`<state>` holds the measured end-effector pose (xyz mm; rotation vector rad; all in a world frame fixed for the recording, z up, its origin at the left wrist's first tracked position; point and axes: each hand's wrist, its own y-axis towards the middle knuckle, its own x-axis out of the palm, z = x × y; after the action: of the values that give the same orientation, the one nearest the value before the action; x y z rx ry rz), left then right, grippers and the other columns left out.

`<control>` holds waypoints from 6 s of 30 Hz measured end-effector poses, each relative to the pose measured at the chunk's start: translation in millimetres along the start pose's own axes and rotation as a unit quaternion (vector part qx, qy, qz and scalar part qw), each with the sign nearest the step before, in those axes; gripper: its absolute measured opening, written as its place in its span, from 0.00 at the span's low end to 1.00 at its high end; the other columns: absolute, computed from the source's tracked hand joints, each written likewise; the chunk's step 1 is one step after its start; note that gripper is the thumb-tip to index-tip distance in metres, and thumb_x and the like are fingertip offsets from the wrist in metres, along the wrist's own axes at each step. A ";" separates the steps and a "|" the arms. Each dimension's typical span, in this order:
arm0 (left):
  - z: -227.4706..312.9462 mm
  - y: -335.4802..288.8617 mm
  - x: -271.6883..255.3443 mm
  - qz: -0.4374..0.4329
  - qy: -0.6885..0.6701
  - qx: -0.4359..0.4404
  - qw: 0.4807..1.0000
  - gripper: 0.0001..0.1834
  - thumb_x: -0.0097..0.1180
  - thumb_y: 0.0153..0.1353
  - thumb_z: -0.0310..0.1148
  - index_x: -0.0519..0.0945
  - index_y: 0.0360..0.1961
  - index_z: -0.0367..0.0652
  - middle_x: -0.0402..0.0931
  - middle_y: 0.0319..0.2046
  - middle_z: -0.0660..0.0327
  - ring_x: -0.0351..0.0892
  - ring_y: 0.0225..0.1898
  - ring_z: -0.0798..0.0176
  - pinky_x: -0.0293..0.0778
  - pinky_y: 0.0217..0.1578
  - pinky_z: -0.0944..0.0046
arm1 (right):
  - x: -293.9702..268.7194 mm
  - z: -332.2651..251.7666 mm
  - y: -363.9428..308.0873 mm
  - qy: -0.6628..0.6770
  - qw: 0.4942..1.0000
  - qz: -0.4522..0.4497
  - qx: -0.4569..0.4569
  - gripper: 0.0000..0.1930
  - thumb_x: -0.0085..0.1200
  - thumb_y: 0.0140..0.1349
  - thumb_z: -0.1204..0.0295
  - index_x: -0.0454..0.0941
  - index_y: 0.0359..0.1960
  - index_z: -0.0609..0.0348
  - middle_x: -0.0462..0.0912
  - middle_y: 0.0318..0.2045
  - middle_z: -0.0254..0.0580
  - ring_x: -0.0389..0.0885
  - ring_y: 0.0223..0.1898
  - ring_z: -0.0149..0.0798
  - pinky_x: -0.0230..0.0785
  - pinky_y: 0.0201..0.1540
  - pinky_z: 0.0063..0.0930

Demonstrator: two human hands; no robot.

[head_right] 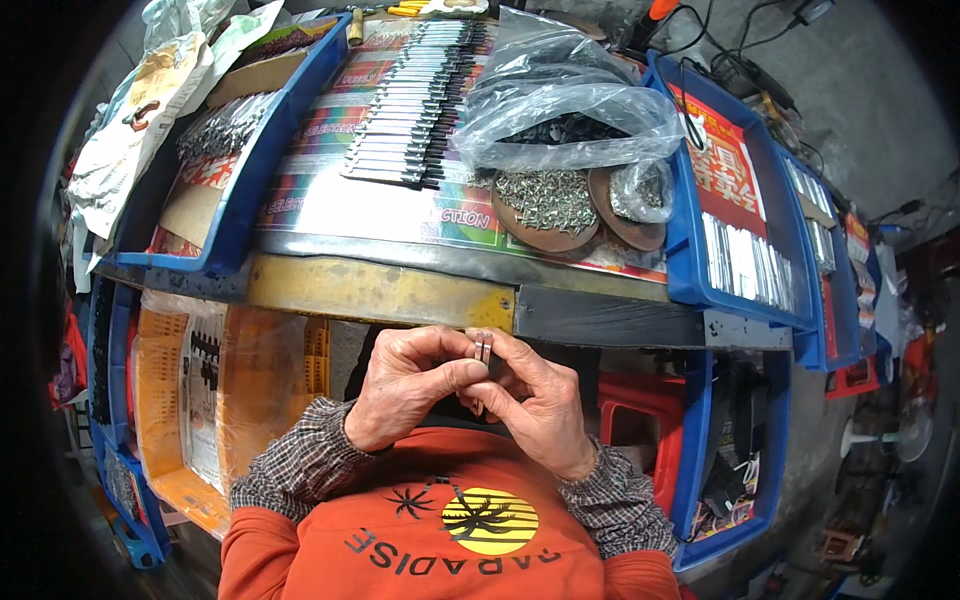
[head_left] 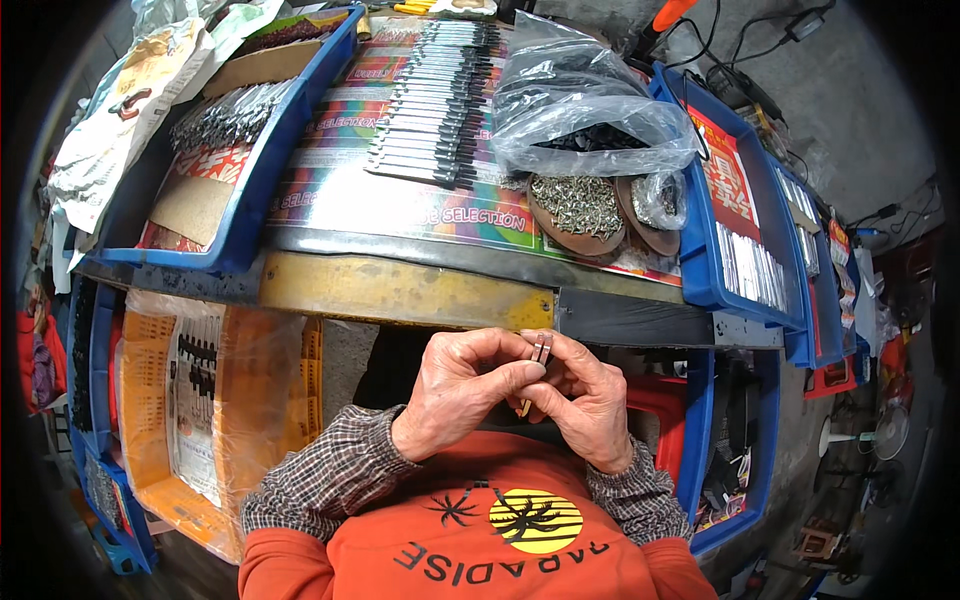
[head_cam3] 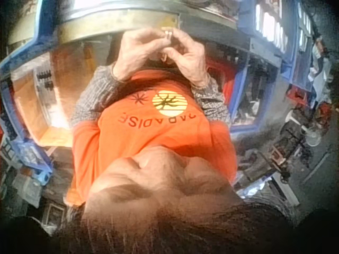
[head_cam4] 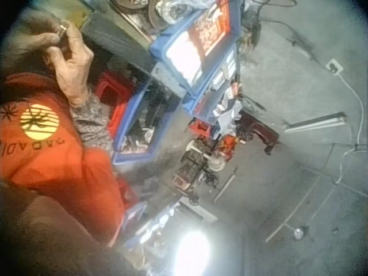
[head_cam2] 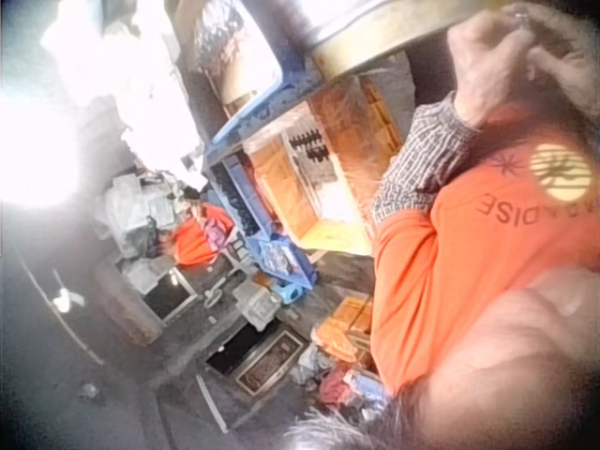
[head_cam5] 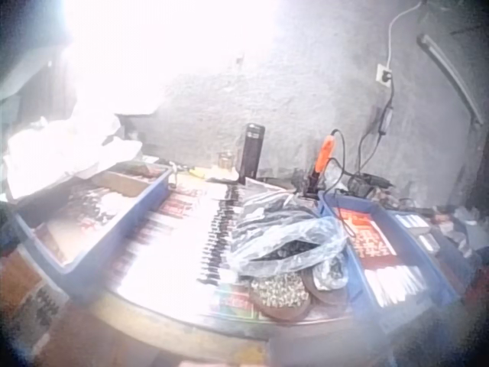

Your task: The person assembles components by fitting plastic caps onto metal strips by hand, retrieving parts from bins and bags, and arranging the completed pieces in rows on the table.

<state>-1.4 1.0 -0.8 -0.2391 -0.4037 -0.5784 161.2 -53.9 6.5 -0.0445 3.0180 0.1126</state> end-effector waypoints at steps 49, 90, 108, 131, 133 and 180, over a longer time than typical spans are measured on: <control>13.9 23.0 1.6 0.066 0.392 0.301 0.867 0.09 0.66 0.50 0.22 0.80 0.34 0.38 0.73 0.21 0.59 0.73 0.20 0.64 0.68 0.22 0.67 | -28.9 -16.2 45.5 0.039 0.998 -0.008 -0.038 0.06 0.59 0.59 0.79 0.78 0.37 0.68 0.80 0.31 0.36 0.80 0.27 0.25 0.74 0.29 0.17; 29.7 33.4 -34.0 0.056 0.458 0.306 0.832 0.10 0.64 0.47 0.21 0.79 0.33 0.39 0.73 0.21 0.58 0.74 0.20 0.56 0.68 0.21 0.61 | -63.4 -19.4 245.8 -0.531 0.842 0.094 -0.035 0.18 0.61 0.47 0.61 0.79 0.21 0.68 0.80 0.23 0.60 0.81 0.30 0.57 0.71 0.35 0.45; 26.0 5.4 -29.6 0.079 0.454 0.287 0.840 0.09 0.64 0.48 0.21 0.79 0.32 0.39 0.71 0.21 0.58 0.73 0.20 0.58 0.67 0.21 0.63 | -66.8 -15.7 184.7 -0.483 0.835 0.150 -0.215 0.08 0.57 0.55 0.69 0.80 0.32 0.61 0.82 0.30 0.50 0.80 0.35 0.53 0.70 0.39 0.44; 12.4 -4.4 -3.9 0.043 0.472 0.300 0.828 0.11 0.64 0.46 0.20 0.80 0.33 0.40 0.77 0.25 0.57 0.78 0.23 0.56 0.72 0.23 0.62 | -22.0 -18.3 15.0 -0.032 0.999 0.017 -0.026 0.09 0.56 0.62 0.79 0.78 0.43 0.67 0.80 0.34 0.35 0.77 0.33 0.23 0.71 0.35 0.16; 12.2 -4.3 -2.8 0.039 0.473 0.302 0.827 0.12 0.64 0.46 0.19 0.80 0.33 0.40 0.77 0.25 0.57 0.78 0.24 0.56 0.72 0.23 0.62 | -21.2 -13.9 13.1 -0.011 0.999 0.020 -0.023 0.09 0.56 0.62 0.79 0.78 0.43 0.67 0.80 0.34 0.35 0.77 0.32 0.23 0.71 0.35 0.16; -65.9 -22.7 -17.9 -0.027 0.437 0.241 0.866 0.12 0.65 0.44 0.21 0.80 0.33 0.40 0.77 0.25 0.58 0.78 0.24 0.58 0.74 0.23 0.64 | -20.3 64.8 -28.5 -0.120 0.986 -0.107 -0.053 0.12 0.61 0.55 0.78 0.77 0.41 0.64 0.81 0.32 0.44 0.83 0.32 0.39 0.74 0.31 0.28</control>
<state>-8.2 -30.5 -65.1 0.5186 0.3408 -0.5633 190.1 -76.8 -57.3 -0.3372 2.7437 0.2395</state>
